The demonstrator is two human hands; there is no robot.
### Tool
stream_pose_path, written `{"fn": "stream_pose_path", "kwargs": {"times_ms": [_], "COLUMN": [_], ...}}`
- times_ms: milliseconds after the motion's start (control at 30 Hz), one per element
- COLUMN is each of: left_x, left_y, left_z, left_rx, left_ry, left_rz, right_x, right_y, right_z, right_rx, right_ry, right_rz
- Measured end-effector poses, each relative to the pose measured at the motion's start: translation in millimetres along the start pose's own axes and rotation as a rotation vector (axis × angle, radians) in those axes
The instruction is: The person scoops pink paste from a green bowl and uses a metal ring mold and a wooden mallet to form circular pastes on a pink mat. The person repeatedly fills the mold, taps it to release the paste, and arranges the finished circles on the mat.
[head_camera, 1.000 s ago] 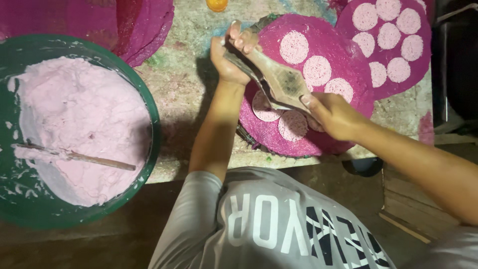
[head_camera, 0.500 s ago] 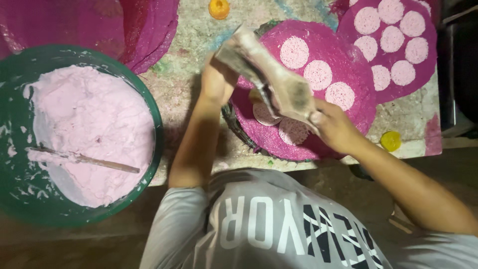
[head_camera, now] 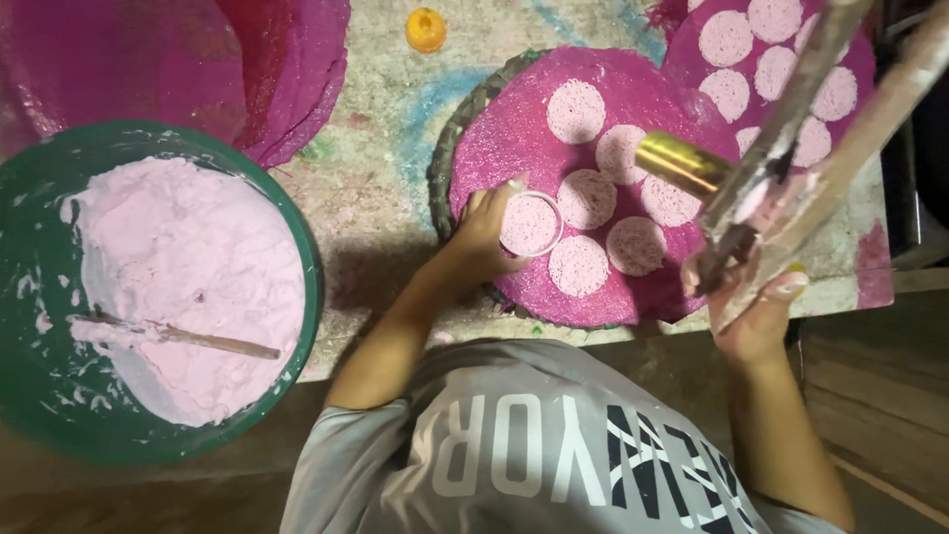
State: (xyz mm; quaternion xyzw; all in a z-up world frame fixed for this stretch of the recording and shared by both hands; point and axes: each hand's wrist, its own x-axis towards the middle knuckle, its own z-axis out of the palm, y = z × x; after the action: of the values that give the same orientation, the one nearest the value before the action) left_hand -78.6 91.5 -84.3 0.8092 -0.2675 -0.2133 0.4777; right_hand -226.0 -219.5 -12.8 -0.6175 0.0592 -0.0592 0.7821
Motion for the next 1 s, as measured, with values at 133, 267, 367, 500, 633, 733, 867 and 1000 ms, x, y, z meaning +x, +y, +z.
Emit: {"fn": "stream_pose_path", "kwargs": {"times_ms": [133, 267, 367, 500, 633, 733, 867, 1000], "left_x": [21.9, 56.0, 77.0, 85.2, 82.8, 97.1, 118.6, 134.4], "left_y": [-12.2, -36.1, -48.8, -54.4, -39.4, -13.3, 20.6, 19.4], "left_z": [-11.7, -17.2, -11.6, -2.8, -11.8, -27.5, -32.7, -33.6], "left_rx": [-0.108, 0.085, 0.145, 0.121, 0.188, -0.399, -2.107, -2.095], "left_ry": [0.024, 0.199, 0.166, 0.139, 0.166, 0.145, -0.035, 0.009], "left_rz": [-0.024, 0.206, 0.143, 0.153, 0.109, 0.203, -0.009, 0.482], "right_x": [-9.9, -17.1, -18.5, -21.2, -14.4, 10.7, 78.3, 138.2], "right_y": [1.9, 6.3, 9.1, 13.7, 16.9, 14.3, 14.6, -8.7], "right_z": [-15.0, -17.5, -16.5, -18.1, -22.6, -26.2, -15.7, 15.0], "right_rx": [0.117, 0.106, 0.062, 0.062, -0.075, -0.272, -0.451, -0.679], "right_ry": [0.035, 0.110, 0.141, 0.147, 0.074, -0.034, -0.255, -0.466], "right_rz": [-0.028, -0.041, -0.056, -0.047, -0.026, 0.234, 0.661, 0.870]}}
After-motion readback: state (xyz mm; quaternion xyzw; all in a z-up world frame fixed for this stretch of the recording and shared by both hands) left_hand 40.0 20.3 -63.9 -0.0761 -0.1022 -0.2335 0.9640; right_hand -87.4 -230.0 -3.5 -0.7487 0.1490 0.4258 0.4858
